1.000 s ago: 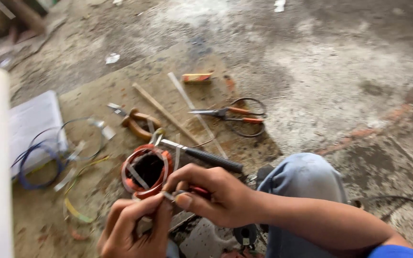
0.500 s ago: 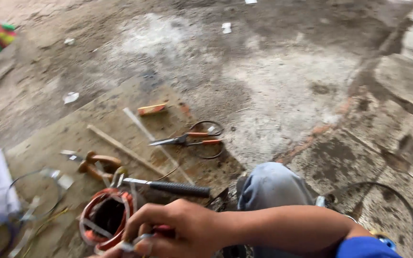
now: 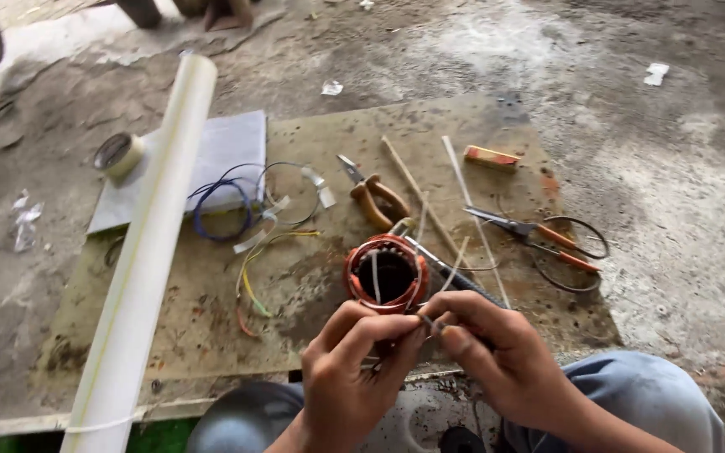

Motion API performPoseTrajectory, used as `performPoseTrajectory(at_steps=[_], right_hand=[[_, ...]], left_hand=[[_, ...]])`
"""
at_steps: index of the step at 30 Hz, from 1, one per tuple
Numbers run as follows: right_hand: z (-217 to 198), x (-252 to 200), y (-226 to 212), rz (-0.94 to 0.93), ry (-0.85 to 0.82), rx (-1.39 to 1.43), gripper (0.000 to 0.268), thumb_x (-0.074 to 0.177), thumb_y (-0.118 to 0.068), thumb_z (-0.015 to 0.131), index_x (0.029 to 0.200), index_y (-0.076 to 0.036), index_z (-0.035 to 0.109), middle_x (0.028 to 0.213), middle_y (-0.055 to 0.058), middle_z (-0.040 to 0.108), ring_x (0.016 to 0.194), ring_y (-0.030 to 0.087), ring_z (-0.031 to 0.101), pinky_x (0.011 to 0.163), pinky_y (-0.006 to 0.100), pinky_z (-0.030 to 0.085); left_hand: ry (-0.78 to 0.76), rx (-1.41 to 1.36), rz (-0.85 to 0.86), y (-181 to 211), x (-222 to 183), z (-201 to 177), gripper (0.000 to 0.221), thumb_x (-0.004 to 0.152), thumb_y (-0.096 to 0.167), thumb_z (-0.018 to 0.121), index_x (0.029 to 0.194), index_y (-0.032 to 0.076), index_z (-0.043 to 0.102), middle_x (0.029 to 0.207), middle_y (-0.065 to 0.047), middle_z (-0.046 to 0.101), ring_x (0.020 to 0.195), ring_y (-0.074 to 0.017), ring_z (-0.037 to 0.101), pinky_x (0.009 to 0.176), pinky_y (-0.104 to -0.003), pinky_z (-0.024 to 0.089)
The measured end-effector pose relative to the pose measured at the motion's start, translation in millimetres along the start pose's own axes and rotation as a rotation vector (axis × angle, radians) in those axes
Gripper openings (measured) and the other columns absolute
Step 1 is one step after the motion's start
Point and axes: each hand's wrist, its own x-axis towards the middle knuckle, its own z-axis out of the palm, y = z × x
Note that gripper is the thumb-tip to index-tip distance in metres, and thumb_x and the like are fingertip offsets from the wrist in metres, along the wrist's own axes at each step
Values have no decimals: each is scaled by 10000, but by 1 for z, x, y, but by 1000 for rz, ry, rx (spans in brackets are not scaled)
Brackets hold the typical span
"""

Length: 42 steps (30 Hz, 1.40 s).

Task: Stripping insulation from wires and connecting them to a motor stator during a repair process.

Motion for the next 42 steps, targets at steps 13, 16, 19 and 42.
performPoseTrajectory(at_steps=[13,16,19,42], right_hand=[[-3,2,0,-26,-26,-27,601,945,-450,586,1392,-50,541,781,3,668,619,64,631,515,207,516],[2,-2,6,-12,-76,36,468,977,-366,588,1328,-57,560,799,28,706,637,53,617,548,199,479],[3,-5,9,-3,-64,115,358,989,-293,601,1240,-44,548,883,72,700,785,112,717,689,231,597],[-3,1,-4,9,-47,84,327,1031,-281,525,1196,-39,673,822,12,682,664,94,612,531,220,484]], left_hand=[[-49,-69,-118,3,1,-11,75,922,127,759,986,113,723,890,-33,704,785,-133,680,718,-259,586],[-73,-112,-104,3,1,-12,74,929,92,738,996,72,712,927,-67,729,844,-165,692,762,-278,602],[-71,-113,-106,2,0,-12,66,930,97,737,994,90,721,934,-55,730,837,-159,709,777,-278,606],[-115,-44,-38,0,0,-8,97,918,82,752,1007,57,723,905,-75,695,814,-164,697,740,-260,613]])
